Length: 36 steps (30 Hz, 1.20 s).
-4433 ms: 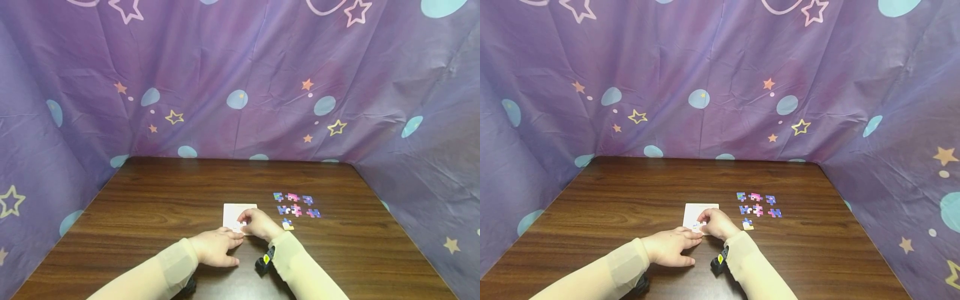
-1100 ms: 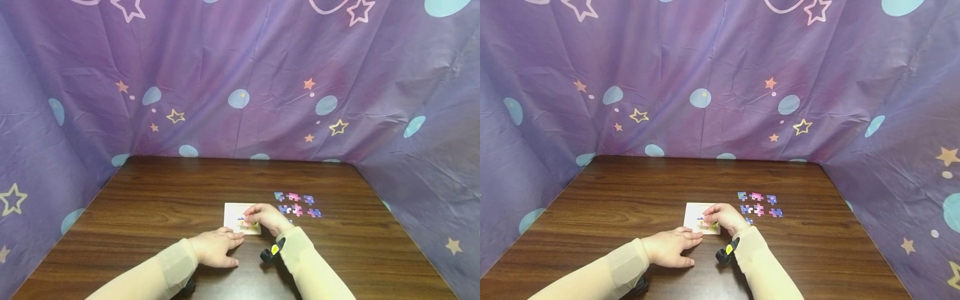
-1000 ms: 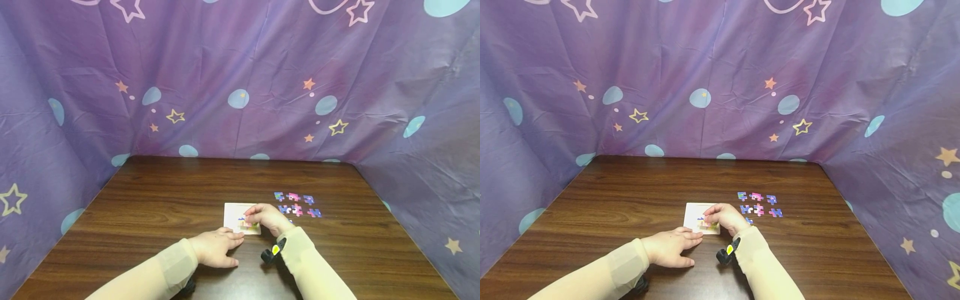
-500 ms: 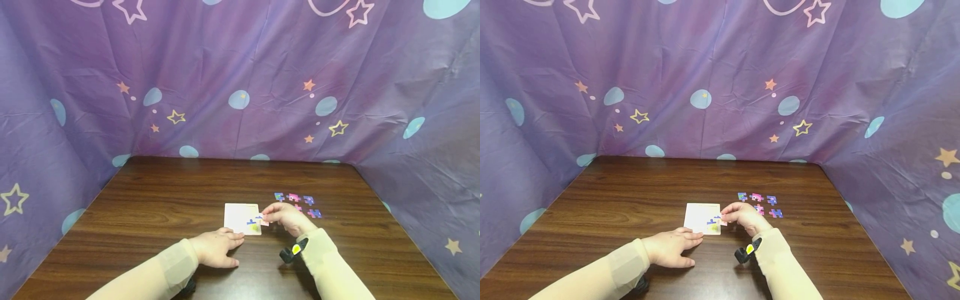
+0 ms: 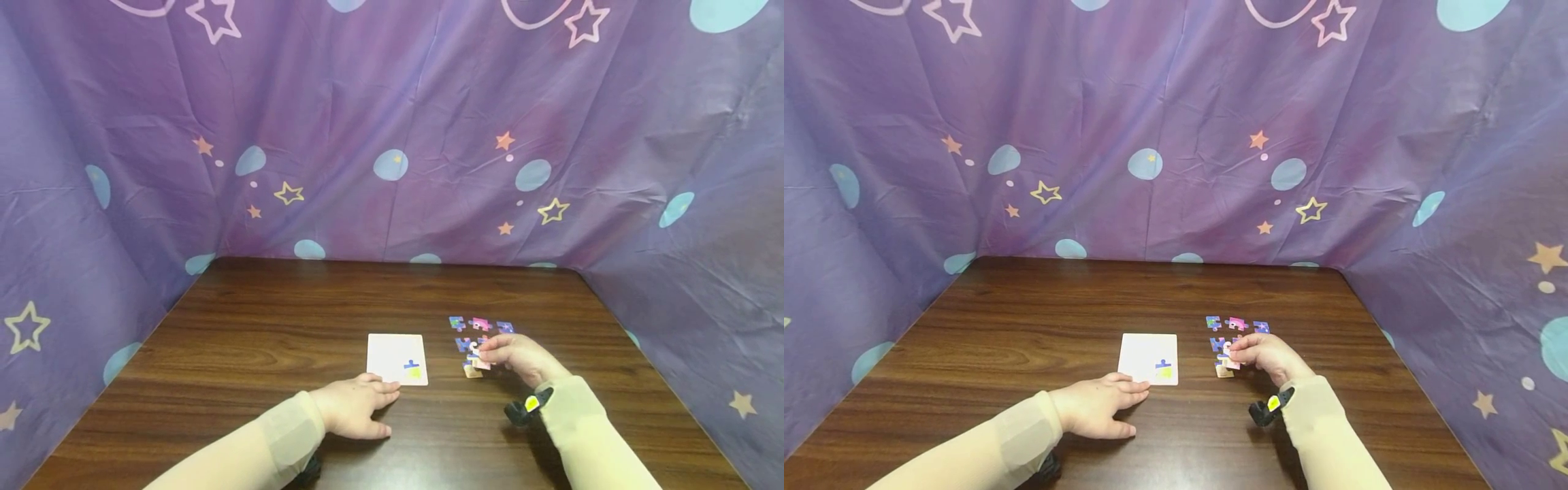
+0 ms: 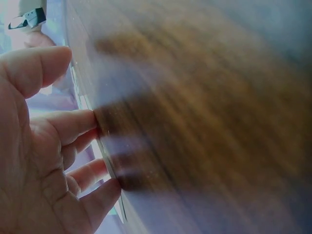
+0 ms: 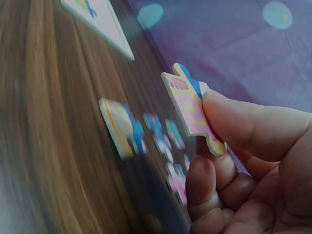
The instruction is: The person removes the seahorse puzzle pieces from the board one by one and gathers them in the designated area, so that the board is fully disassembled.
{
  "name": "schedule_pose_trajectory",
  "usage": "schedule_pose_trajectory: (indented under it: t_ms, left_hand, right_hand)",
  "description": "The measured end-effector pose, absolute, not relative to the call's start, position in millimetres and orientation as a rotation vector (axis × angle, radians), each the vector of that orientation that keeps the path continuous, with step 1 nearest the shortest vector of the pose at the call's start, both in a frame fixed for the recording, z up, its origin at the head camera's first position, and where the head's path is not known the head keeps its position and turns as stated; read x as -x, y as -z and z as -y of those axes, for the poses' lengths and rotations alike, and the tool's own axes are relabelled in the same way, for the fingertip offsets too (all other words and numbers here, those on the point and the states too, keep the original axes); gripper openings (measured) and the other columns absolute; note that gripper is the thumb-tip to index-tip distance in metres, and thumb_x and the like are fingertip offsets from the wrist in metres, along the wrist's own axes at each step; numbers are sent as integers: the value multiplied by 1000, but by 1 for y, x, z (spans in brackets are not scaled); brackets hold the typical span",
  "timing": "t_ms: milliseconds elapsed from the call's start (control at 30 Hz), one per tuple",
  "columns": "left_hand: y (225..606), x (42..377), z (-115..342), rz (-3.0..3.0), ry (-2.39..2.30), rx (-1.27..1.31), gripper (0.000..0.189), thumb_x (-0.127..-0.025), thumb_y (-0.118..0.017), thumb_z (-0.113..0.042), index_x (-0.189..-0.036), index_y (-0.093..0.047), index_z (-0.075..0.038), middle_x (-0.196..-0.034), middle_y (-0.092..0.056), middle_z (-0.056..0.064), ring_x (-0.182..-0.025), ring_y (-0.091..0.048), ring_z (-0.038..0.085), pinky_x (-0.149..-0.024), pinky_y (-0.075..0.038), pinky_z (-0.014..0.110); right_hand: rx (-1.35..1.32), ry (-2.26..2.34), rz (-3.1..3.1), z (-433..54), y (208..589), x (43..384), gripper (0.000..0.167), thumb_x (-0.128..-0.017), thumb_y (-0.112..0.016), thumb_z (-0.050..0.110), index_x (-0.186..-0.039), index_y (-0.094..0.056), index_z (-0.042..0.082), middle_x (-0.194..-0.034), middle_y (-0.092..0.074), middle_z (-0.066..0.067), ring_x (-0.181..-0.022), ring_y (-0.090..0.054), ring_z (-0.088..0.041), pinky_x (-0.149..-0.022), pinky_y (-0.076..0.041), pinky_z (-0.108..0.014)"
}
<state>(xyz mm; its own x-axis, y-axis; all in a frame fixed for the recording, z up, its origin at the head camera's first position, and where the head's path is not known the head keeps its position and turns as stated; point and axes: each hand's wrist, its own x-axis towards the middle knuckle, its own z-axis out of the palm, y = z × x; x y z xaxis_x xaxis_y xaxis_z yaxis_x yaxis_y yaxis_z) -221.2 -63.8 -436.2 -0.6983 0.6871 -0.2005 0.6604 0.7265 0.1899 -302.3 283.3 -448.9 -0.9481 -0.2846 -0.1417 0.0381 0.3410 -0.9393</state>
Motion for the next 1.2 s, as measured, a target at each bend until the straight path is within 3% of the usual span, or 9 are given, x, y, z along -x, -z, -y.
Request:
schedule_pose_trajectory:
  t_ms: [267,400,600,733,900,1200]
  left_hand:
    - [437,222,64,-2681,-132,-1079,66,-88,-56,-54,-143,-48,-18,-153,-34,-11,-140,-30,20,-113,-29,33]
    - [436,221,64,-2680,-134,-1070,66,-88,-57,-54,-143,-48,-18,-153,-34,-12,-141,-30,20,-113,-29,33]
    - [437,222,64,-2682,-138,-1070,66,-88,-57,-54,-143,-48,-19,-152,-34,-12,-140,-30,19,-112,-29,33]
    - [437,222,64,-2686,-136,-1081,66,-88,-57,-54,-143,-48,-19,-152,-34,-12,-140,-31,19,-112,-30,33]
    - [438,222,64,-2688,-122,-1095,66,-89,-56,-55,-143,-48,-18,-153,-34,-12,-140,-31,19,-112,-30,33]
    - [437,222,64,-2687,-124,-1082,66,-89,-56,-55,-143,-48,-19,-153,-33,-12,-140,-30,19,-113,-29,33]
  right_hand:
    - [144,1476,-2440,-308,447,300,21,-83,-71,12,-98,-68,-3,-79,-63,5,-77,-49,-15,-66,-34,-33]
    - [149,1394,-2510,-312,449,299,24,-82,-72,13,-97,-68,-5,-88,-65,-2,-87,-51,-18,-74,-35,-33]
    - [139,1333,-2607,-311,455,298,20,-79,-76,10,-91,-70,-4,-97,-65,-6,-93,-53,-18,-80,-38,-32]
    - [131,1307,-2655,-308,456,296,20,-78,-76,10,-92,-70,-4,-97,-66,-9,-96,-55,-25,-86,-41,-45]
    - [91,1312,-2682,-306,458,293,21,-77,-76,10,-92,-69,-4,-102,-66,-14,-106,-54,-34,-95,-35,-60]
    - [50,1274,-2736,-304,460,292,23,-76,-78,11,-91,-68,-2,-98,-67,-11,-100,-55,-31,-90,-37,-56]
